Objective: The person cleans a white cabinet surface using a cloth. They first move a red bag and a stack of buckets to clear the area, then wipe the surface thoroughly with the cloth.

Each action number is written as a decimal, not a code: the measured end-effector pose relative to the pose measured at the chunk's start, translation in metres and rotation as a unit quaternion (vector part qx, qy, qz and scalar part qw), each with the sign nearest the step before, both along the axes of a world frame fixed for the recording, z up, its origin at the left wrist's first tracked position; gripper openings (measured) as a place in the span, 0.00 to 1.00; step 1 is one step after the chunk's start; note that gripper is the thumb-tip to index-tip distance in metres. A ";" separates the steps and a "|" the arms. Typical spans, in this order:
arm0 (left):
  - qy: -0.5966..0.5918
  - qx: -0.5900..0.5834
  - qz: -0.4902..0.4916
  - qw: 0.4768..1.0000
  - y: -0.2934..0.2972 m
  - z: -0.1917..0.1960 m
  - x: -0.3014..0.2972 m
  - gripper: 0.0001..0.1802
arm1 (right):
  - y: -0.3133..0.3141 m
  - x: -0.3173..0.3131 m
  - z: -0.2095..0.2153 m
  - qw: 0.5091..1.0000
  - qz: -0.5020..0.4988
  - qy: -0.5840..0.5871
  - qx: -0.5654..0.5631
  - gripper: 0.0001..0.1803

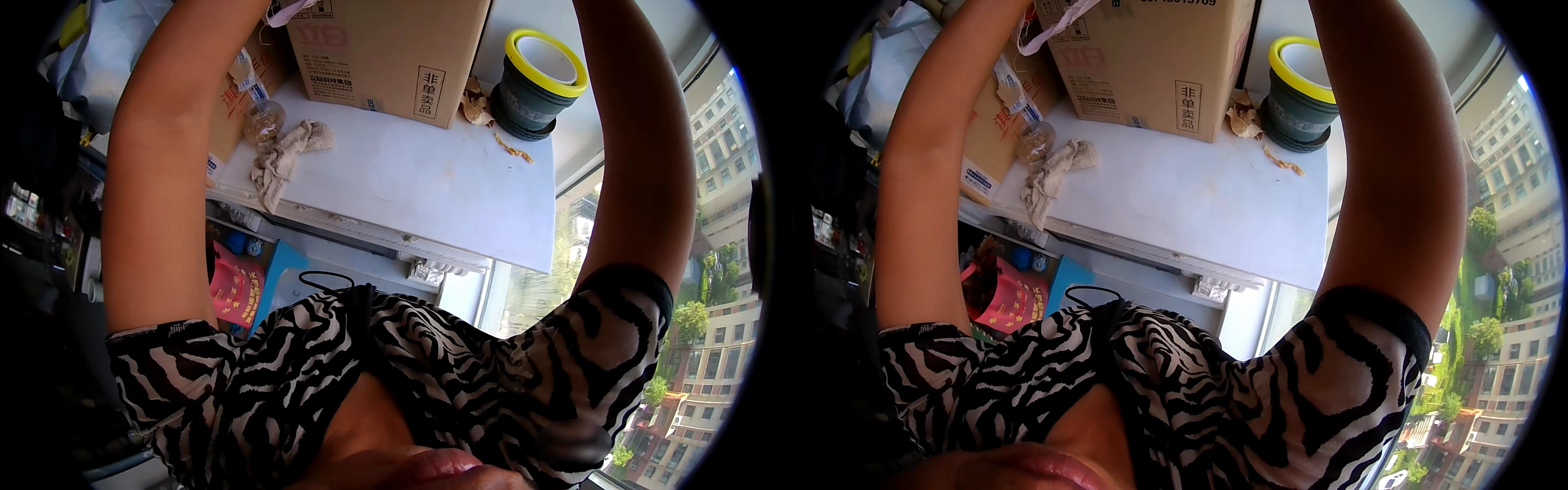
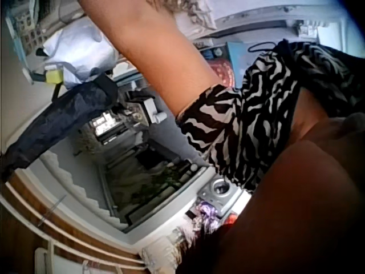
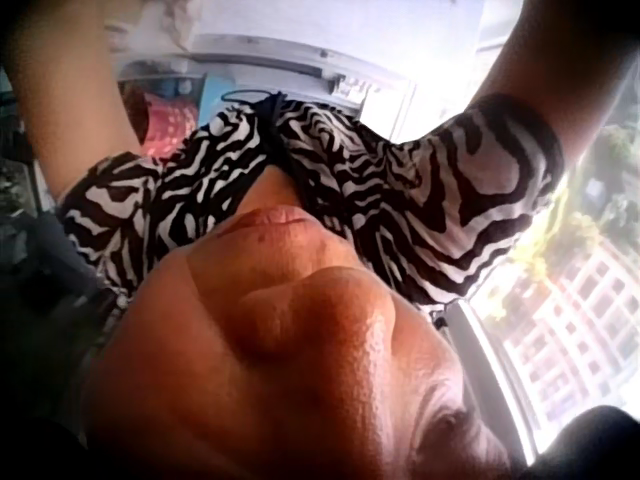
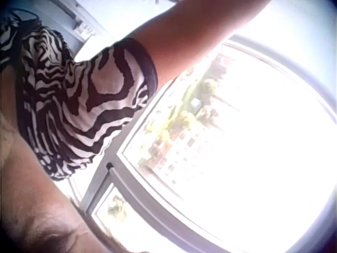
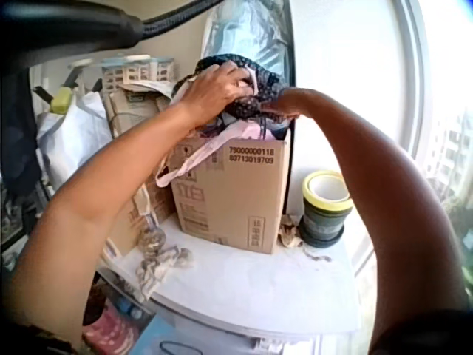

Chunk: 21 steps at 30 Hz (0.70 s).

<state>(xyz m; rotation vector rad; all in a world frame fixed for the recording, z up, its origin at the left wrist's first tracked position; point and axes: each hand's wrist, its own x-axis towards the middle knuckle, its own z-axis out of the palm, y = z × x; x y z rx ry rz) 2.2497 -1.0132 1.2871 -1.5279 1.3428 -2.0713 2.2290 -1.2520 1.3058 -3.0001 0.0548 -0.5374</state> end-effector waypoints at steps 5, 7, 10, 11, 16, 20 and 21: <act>0.377 0.182 0.012 0.908 -0.006 -0.025 0.018 0.24 | -0.001 -0.060 -0.014 0.995 0.087 -0.045 0.016 0.24; 0.646 0.138 0.092 0.745 -0.023 -0.024 -0.012 0.35 | 0.010 -0.117 -0.029 0.986 0.119 -0.110 0.040 0.14; 0.739 0.059 -0.017 0.671 -0.027 -0.014 0.001 0.29 | 0.011 -0.157 -0.046 0.989 0.090 -0.108 0.037 0.13; 0.761 0.049 -0.035 0.646 -0.025 -0.008 0.026 0.24 | 0.015 -0.168 -0.053 0.993 0.085 -0.075 0.046 0.13; 0.741 0.048 0.038 0.668 -0.061 -0.030 -0.010 0.20 | -0.006 -0.191 -0.111 0.993 0.036 0.061 0.091 0.12; 0.794 0.099 0.119 0.588 -0.089 -0.027 -0.035 0.27 | -0.053 -0.158 -0.192 0.985 0.165 0.058 0.004 0.14; 0.725 0.096 0.141 0.667 -0.095 -0.028 -0.007 0.29 | -0.042 -0.152 -0.204 0.985 0.152 0.077 0.009 0.15</act>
